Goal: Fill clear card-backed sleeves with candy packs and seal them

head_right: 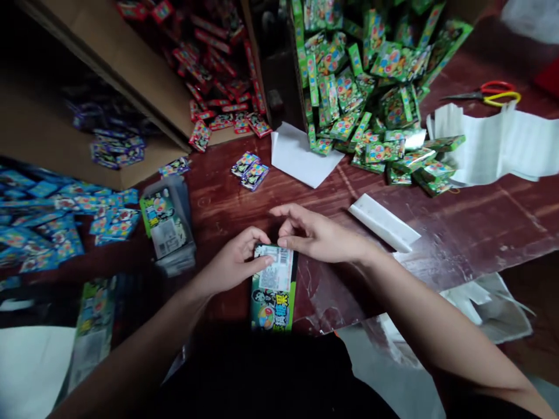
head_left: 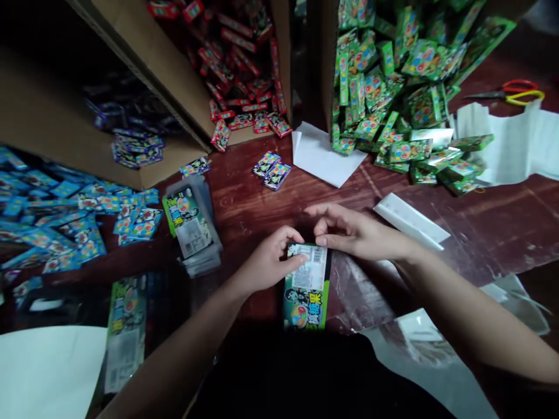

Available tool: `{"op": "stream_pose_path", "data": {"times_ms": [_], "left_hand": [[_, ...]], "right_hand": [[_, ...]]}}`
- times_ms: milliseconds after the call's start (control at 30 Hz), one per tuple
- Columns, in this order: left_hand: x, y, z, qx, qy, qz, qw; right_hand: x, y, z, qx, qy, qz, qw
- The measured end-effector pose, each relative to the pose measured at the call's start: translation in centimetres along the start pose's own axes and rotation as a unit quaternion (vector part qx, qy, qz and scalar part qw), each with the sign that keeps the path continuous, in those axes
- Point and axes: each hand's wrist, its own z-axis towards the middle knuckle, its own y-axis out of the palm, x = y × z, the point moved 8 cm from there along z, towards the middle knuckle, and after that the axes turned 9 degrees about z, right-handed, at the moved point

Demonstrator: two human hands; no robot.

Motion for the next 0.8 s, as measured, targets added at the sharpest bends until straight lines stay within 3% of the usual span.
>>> {"op": "stream_pose_path", "data": {"times_ms": [133,367,433,533,600,700,800], "left_hand": [[0.1,-0.1,-0.3,-0.002,0.031,-0.011,0.999],[-0.7,-1.0,-0.8,0.01,0.04,0.0,0.999],[-0.7,-1.2,-1.0,0.022,0.042,0.001,0.999],[-0.6,-1.4,-1.4,0.045,0.057,-0.023,0.997],[-0.7,-1.3,-1.6,0.054,0.06,-0.045,0.996],[-1.4,-1.2,-1.8,0.066,0.035,-0.064,0.995],[-2.1,-2.8,-2.4,0.099,0.011,-0.093,0.991]], "right_hand": [[0.3,1.2,1.6,-0.045,0.019,-0.048,0.998],[0.4,1.5,1.6,0.016,-0.002,-0.149,0.989],[-0.4,1.7,1.0,0.059,-0.048,-0.246,0.966],[-1.4,3.3,-0.3,0.096,-0.135,-0.407,0.898],[-1.1,4.3,-0.8,0.105,-0.154,-0.445,0.876],[0.1,4.6,-0.5,0.118,-0.115,-0.424,0.891],[1.1,4.1,-0.5,0.117,-0.08,-0.359,0.923]]}}
